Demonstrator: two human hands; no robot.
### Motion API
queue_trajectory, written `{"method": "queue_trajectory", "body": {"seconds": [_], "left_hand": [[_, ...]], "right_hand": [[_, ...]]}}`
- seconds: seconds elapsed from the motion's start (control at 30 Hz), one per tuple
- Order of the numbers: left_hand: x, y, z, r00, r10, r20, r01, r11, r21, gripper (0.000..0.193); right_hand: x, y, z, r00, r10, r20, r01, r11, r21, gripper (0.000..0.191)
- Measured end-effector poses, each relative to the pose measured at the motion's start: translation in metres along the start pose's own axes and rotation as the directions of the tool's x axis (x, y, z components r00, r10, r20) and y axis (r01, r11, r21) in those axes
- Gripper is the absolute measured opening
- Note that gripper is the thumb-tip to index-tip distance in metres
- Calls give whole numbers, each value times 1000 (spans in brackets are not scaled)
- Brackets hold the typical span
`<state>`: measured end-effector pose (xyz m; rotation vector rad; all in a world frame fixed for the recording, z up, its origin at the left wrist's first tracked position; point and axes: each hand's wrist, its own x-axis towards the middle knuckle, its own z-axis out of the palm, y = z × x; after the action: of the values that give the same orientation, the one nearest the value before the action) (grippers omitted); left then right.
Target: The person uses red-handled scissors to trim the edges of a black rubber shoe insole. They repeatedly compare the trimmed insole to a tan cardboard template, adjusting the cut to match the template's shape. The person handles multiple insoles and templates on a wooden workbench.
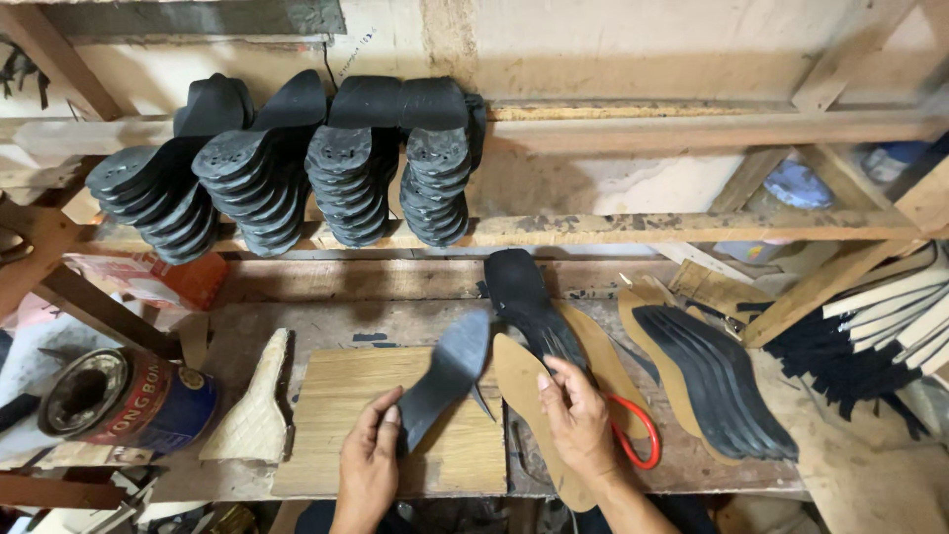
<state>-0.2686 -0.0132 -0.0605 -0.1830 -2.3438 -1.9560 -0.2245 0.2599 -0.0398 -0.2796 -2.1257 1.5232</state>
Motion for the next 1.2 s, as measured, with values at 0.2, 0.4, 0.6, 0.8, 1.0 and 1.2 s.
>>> {"method": "queue_trajectory", "body": {"seconds": [0.2,0.4,0.6,0.8,1.0,1.2], "left_hand": [[66,-30,18,983,-169,-64,145,948,-284,36],[133,-37,39,993,-114,-18,104,947,-303,38],[128,-35,5,983,-179,26,181,969,-166,36],[151,-41,-19,988,-154,33,157,970,-186,36],[191,-69,-27,988,-157,4,155,966,-207,44],[246,-109,-18,977,-210,-39,197,958,-210,42]], "right_hand": [[38,21,7,993,-117,3,116,983,-140,24],[63,28,21,989,-135,58,143,975,-172,23],[77,-1,39,977,-212,-15,197,932,-303,26],[98,-11,64,962,-272,35,232,738,-634,45],[126,33,83,960,-279,-24,231,839,-493,49],[173,75,77,983,-108,-150,30,894,-448,48]]}}
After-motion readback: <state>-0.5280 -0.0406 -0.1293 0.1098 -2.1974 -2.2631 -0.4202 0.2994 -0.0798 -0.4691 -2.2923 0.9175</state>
